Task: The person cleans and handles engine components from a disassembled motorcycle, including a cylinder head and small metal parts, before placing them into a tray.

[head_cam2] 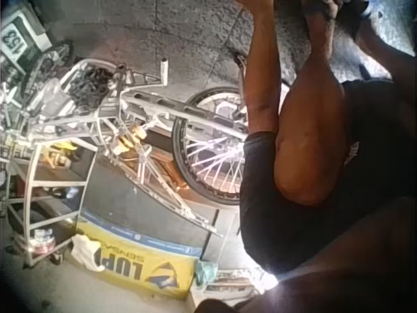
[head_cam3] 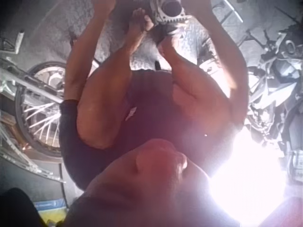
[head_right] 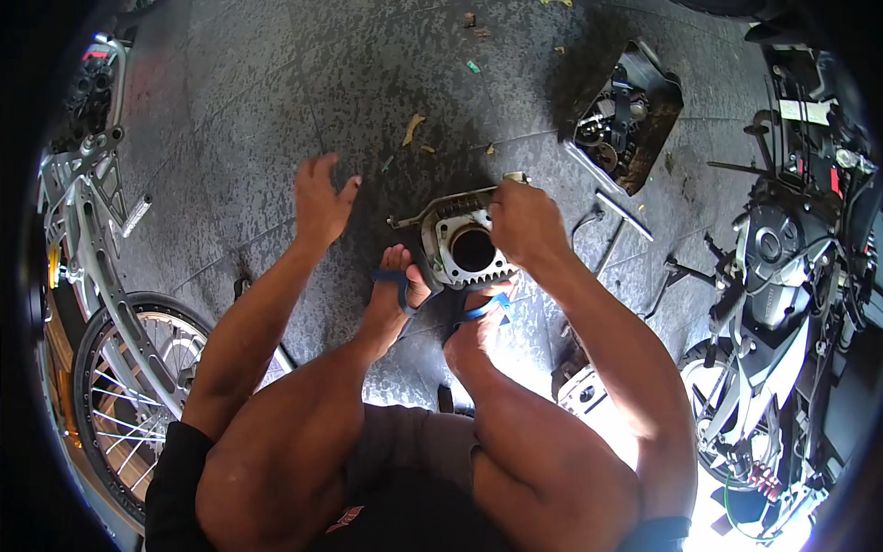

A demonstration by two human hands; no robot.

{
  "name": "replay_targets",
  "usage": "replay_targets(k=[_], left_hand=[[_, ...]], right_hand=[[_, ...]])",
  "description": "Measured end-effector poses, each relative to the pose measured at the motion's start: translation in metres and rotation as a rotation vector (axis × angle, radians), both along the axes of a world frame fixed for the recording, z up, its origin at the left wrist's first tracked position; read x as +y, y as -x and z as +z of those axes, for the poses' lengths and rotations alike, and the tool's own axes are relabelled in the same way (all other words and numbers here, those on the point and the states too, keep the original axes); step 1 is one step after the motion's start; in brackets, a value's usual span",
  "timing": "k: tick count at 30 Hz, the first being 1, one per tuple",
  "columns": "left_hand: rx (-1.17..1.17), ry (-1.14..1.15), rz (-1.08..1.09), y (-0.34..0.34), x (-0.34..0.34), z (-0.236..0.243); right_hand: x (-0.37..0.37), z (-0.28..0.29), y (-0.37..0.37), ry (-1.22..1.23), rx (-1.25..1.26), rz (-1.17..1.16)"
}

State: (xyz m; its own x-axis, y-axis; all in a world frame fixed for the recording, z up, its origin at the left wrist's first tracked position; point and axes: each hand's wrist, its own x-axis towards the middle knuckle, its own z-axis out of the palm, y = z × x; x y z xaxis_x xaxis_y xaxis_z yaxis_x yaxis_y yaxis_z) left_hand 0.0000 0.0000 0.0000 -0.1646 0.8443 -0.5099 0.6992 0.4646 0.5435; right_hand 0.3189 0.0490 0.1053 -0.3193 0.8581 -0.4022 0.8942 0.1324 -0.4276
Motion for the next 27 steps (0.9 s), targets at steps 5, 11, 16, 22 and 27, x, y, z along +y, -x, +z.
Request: replay_targets(k=[5, 11, 16, 22, 27], left_hand=[[0.551, -0.295, 0.104, 0.026, -0.051, -0.024], [0.639, -0.282, 0.062, 0.057, -0.095, -0.045], [0.696, -0.297, 0.113, 0.081, -0.118, -0.057], [0.738, -0.226, 0.14, 0.092, -0.13, -0.061], [0.725, -0.223, 0.118, 0.091, -0.131, -0.061]], right_hand=[[-0.009, 0.001, 0.015, 0.011, 0.005, 0.077], [-0.008, -0.004, 0.004, -0.044, 0.035, 0.058], [-0.004, 0.0, 0.001, -0.065, -0.003, 0.049], [-0.003, -0.003, 0.006, -0.064, 0.002, 0.059], [-0.007, 0.0, 0.004, -0.064, -0.002, 0.088]])
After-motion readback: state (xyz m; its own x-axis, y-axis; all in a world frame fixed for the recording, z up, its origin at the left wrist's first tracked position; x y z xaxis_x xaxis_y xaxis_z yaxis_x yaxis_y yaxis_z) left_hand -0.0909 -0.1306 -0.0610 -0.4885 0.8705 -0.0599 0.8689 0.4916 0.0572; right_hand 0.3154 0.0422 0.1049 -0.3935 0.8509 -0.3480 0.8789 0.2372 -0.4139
